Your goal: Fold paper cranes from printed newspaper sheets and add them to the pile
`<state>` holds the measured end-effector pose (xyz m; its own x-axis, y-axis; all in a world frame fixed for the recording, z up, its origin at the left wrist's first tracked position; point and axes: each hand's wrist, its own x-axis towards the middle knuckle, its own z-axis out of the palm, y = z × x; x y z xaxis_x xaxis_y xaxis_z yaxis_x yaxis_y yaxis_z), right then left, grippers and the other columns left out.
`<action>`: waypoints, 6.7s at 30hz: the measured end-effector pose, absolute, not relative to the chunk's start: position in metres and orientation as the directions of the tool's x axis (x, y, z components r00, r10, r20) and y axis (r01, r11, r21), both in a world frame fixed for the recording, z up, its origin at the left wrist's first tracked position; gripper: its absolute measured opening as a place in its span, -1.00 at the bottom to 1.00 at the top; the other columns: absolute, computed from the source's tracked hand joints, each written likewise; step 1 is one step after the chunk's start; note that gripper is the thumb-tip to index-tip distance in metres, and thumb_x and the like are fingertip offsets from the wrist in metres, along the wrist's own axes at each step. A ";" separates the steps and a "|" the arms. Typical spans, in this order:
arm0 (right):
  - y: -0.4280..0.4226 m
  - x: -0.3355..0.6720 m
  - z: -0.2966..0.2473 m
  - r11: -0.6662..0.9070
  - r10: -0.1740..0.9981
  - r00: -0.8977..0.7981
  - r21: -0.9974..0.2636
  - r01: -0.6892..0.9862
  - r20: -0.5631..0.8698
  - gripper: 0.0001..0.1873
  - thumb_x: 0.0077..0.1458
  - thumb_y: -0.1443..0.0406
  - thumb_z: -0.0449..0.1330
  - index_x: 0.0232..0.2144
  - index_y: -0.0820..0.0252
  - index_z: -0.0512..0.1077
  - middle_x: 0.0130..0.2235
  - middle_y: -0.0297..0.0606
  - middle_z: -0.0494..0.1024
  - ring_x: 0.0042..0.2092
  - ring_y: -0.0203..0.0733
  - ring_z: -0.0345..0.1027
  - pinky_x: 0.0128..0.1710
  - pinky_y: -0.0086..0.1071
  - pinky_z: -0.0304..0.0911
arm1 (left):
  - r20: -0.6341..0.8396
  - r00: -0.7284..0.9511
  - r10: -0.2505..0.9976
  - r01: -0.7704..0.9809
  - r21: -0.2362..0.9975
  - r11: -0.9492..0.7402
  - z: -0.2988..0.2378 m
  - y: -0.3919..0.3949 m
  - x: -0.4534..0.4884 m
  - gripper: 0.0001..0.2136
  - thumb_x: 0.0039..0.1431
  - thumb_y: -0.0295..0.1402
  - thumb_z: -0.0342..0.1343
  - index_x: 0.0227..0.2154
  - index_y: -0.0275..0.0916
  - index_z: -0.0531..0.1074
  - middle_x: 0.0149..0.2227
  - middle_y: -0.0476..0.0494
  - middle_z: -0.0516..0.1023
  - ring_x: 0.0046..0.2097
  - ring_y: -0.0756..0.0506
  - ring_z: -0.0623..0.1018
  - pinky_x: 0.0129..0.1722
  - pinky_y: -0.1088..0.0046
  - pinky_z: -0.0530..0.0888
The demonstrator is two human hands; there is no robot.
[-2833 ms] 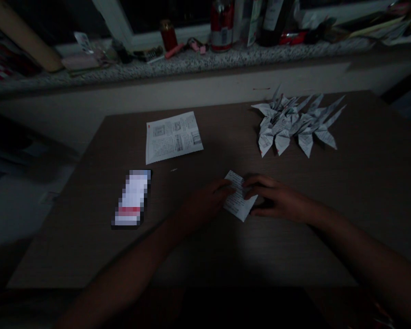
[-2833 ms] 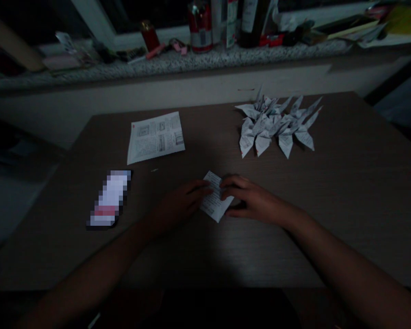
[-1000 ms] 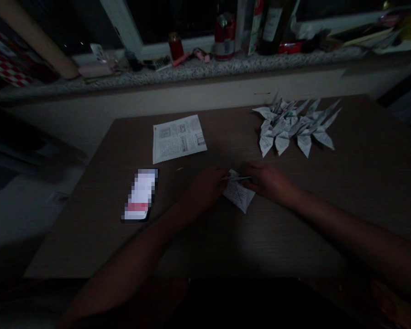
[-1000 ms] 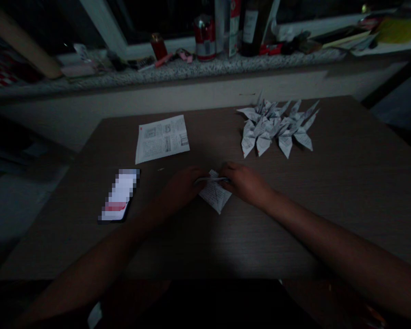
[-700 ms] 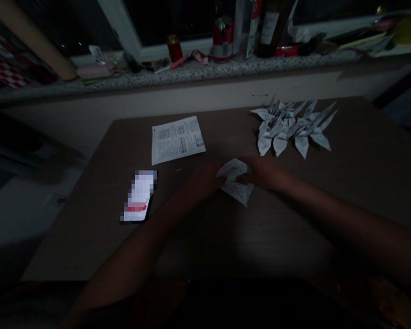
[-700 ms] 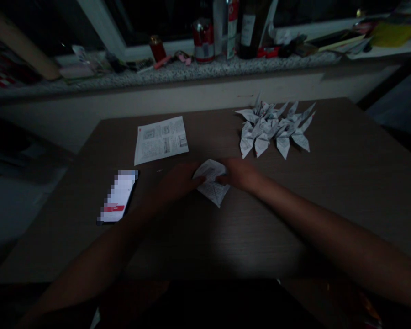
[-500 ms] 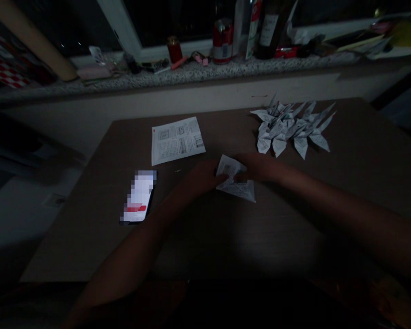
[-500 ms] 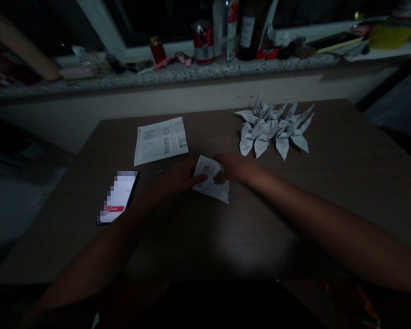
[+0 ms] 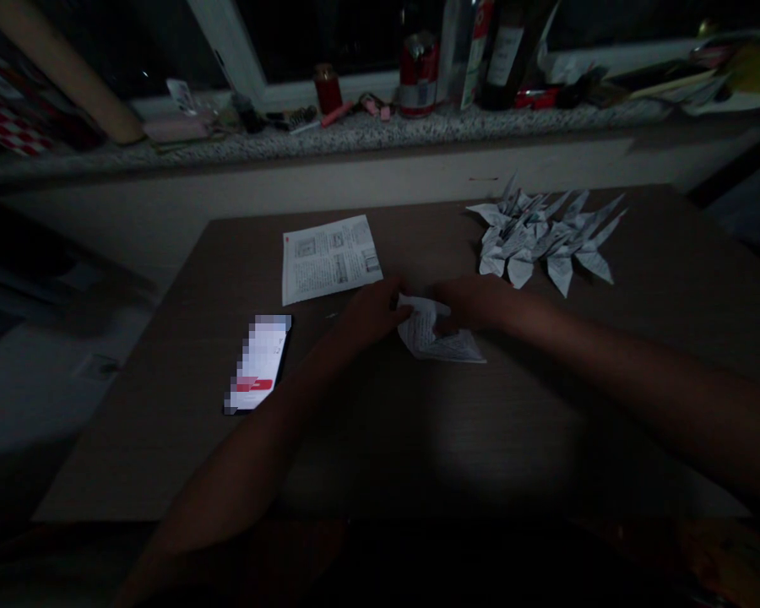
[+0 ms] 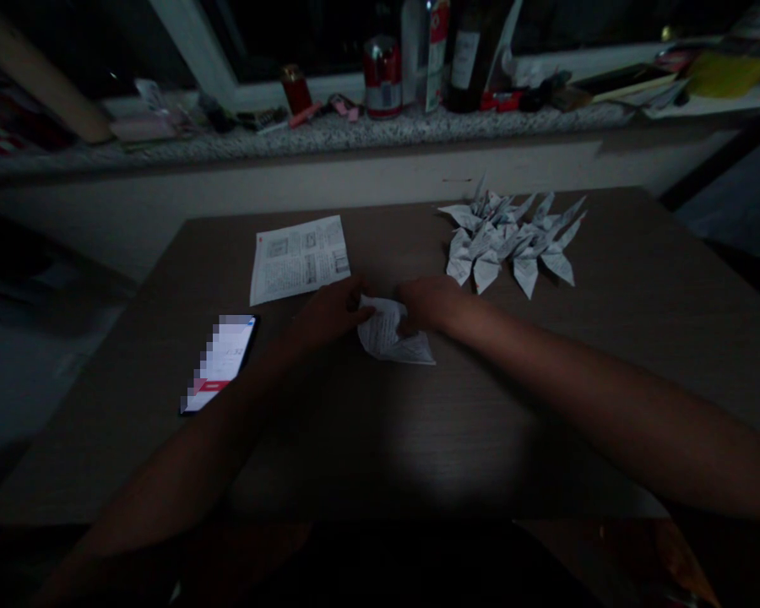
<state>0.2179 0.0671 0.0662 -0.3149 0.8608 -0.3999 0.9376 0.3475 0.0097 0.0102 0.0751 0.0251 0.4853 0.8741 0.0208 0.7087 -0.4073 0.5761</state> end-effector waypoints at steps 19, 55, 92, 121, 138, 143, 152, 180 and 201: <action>0.049 0.219 0.053 0.438 0.852 -0.448 -0.102 0.893 -0.271 -0.48 0.17 0.20 0.35 0.16 0.15 0.44 0.03 0.00 0.65 0.05 0.22 0.54 -0.15 -0.17 0.37 | -0.123 0.653 0.748 0.710 0.445 -0.546 0.032 0.071 0.021 -0.68 0.35 -0.18 0.18 0.06 -0.21 0.51 0.02 -0.18 0.61 0.01 -0.22 0.59 -0.05 0.29 0.46; 0.011 0.251 0.025 0.450 0.843 -0.536 -0.591 0.669 0.035 -0.79 0.28 0.31 0.18 -0.04 0.16 0.49 -0.16 -0.16 0.66 -0.19 -0.10 0.54 -0.22 -0.32 0.30 | -0.110 0.598 0.794 0.750 0.427 -0.505 0.030 0.043 0.038 -0.73 0.34 -0.22 0.16 -0.01 -0.19 0.59 -0.01 -0.21 0.66 0.00 -0.33 0.61 -0.06 0.18 0.50; -0.012 0.252 0.018 0.287 0.918 -0.386 -0.829 0.480 0.094 -0.70 0.21 0.10 0.30 -0.06 0.07 0.57 -0.17 -0.22 0.68 -0.18 -0.10 0.55 -0.16 -0.26 0.44 | -0.129 0.631 0.765 0.435 0.876 -0.210 0.019 0.017 0.017 -0.81 0.36 -0.19 0.09 -0.20 -0.19 0.49 -0.20 -0.08 0.59 -0.17 -0.08 0.57 -0.16 0.38 0.49; -0.006 0.290 0.022 -0.123 0.833 -0.509 -0.969 0.213 -0.218 -0.50 0.29 -0.12 0.17 -0.14 0.11 0.67 -0.13 -0.20 0.73 -0.09 -0.08 0.58 0.05 -0.17 0.42 | -0.075 0.495 0.866 0.331 0.937 -0.108 0.020 0.018 0.006 -0.82 0.30 -0.22 0.16 -0.32 -0.22 0.47 -0.30 -0.05 0.55 -0.25 -0.05 0.54 -0.24 0.42 0.46; -0.001 0.262 0.017 0.097 0.815 -0.545 -0.882 0.462 -0.196 -0.64 0.22 0.03 0.22 -0.32 0.21 0.57 -0.39 -0.26 0.57 -0.38 -0.21 0.38 -0.39 -0.33 0.22 | -0.190 0.643 0.742 0.371 0.925 -0.085 0.021 0.008 0.022 -0.81 0.31 -0.21 0.19 -0.18 -0.23 0.52 -0.22 -0.08 0.60 -0.18 -0.09 0.58 -0.18 0.40 0.47; 0.001 0.273 0.011 0.056 0.875 -0.455 -0.900 0.433 -0.165 -0.65 0.18 0.01 0.23 -0.38 0.17 0.53 -0.40 -0.28 0.54 -0.37 -0.20 0.37 -0.37 -0.32 0.23 | -0.242 0.731 0.638 0.207 0.970 0.131 0.028 0.004 0.014 -0.52 0.32 -0.28 0.23 0.25 -0.14 0.30 0.11 -0.24 0.57 0.08 -0.19 0.60 -0.02 0.27 0.53; 0.001 0.281 0.010 -0.042 0.896 -0.395 -0.923 0.382 -0.204 -0.62 0.17 -0.03 0.27 -0.32 0.17 0.54 -0.40 -0.32 0.47 -0.38 -0.25 0.29 -0.38 -0.34 0.17 | -0.134 0.559 0.818 0.385 0.916 -0.113 0.027 0.019 0.000 -0.76 0.32 -0.25 0.22 -0.02 -0.20 0.53 -0.01 -0.16 0.63 -0.02 -0.15 0.62 -0.03 0.31 0.54; -0.013 0.263 0.010 0.069 0.868 -0.472 -0.904 0.421 -0.154 -0.62 0.30 0.03 0.15 -0.33 0.18 0.56 -0.36 -0.23 0.58 -0.32 -0.16 0.43 -0.34 -0.31 0.29 | -0.073 0.525 0.848 0.476 0.851 -0.221 0.025 0.014 0.009 -0.82 0.32 -0.36 0.14 -0.10 -0.16 0.60 -0.10 -0.08 0.67 -0.08 -0.11 0.62 -0.06 0.37 0.49; -0.013 0.269 0.012 0.106 0.852 -0.503 -0.893 0.438 -0.145 -0.59 0.34 0.01 0.13 -0.25 0.17 0.60 -0.34 -0.26 0.62 -0.33 -0.17 0.46 -0.38 -0.35 0.28 | -0.199 0.490 0.849 0.481 0.874 -0.073 0.030 0.026 -0.006 -0.79 0.30 -0.16 0.23 -0.17 -0.13 0.67 -0.15 -0.07 0.72 -0.11 -0.13 0.67 -0.06 0.35 0.53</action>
